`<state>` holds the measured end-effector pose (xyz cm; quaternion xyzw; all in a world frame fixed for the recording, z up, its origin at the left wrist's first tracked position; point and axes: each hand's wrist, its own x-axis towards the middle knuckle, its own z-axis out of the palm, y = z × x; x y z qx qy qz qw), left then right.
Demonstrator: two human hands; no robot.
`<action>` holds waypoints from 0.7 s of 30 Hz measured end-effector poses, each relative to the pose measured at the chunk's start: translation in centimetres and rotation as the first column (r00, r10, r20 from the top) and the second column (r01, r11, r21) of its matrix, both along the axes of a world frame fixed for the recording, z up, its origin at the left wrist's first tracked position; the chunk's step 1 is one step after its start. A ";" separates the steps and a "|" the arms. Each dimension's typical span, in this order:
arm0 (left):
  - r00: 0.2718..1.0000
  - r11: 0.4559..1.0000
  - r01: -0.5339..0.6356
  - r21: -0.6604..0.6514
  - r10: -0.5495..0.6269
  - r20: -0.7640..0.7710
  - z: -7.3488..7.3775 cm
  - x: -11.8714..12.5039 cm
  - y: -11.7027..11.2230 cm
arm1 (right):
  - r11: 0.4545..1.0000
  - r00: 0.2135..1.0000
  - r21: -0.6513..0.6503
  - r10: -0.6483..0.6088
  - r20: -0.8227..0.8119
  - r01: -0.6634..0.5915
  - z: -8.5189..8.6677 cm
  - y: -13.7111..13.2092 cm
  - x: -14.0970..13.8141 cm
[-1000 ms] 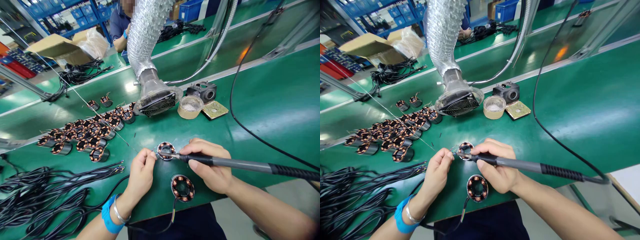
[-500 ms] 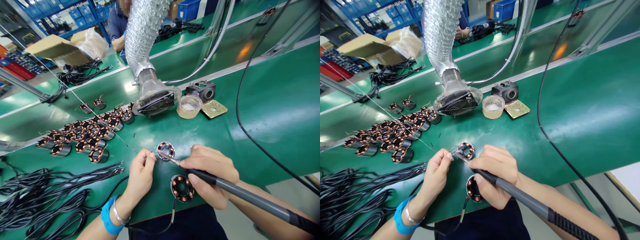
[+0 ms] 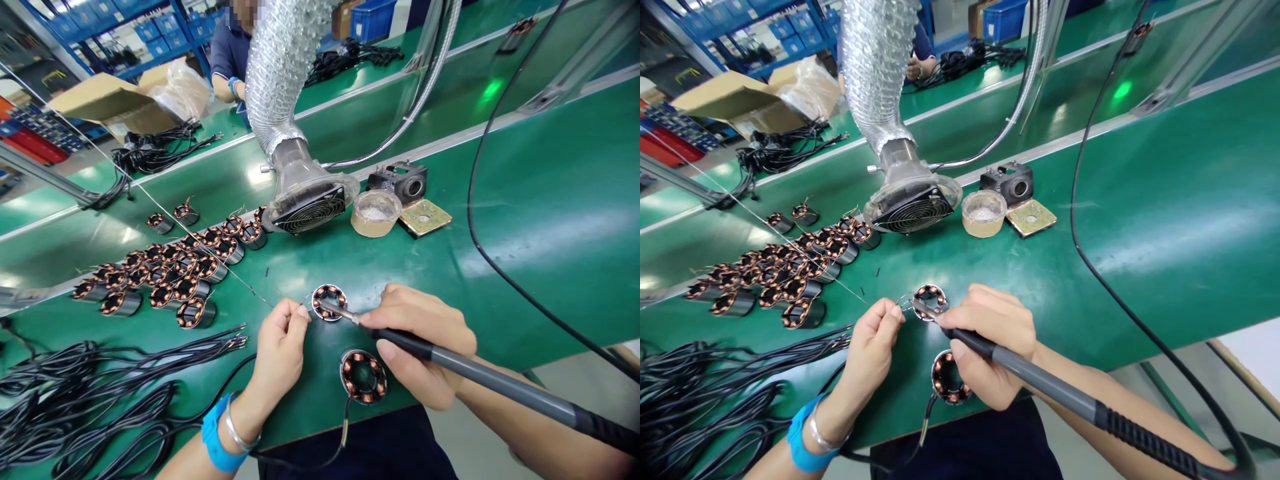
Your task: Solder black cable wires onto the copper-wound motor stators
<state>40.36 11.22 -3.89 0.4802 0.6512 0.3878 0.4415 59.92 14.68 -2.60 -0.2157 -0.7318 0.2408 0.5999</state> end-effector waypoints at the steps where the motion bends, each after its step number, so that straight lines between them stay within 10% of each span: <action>1: 1.000 1.000 0.000 0.000 0.000 0.002 0.0 0.0 0.0 | 1.000 1.000 0.010 -0.013 0.004 0.013 0.0 0.1 0.1; 6: 1.000 1.000 -0.007 -0.006 0.007 0.012 -0.2 -0.1 0.1 | 0.956 0.952 0.084 -0.290 0.101 0.282 0.1 1.6 1.9; 13: 1.000 1.000 -0.002 -0.001 0.003 0.024 -0.3 -0.1 0.1 | 0.742 0.684 0.174 -0.667 0.296 0.647 -2.7 4.9 7.2; 21: 0.998 1.000 -0.004 0.009 0.003 0.069 -0.2 -0.2 0.1 | 0.891 0.844 0.129 -0.454 0.286 0.435 -2.7 4.9 5.9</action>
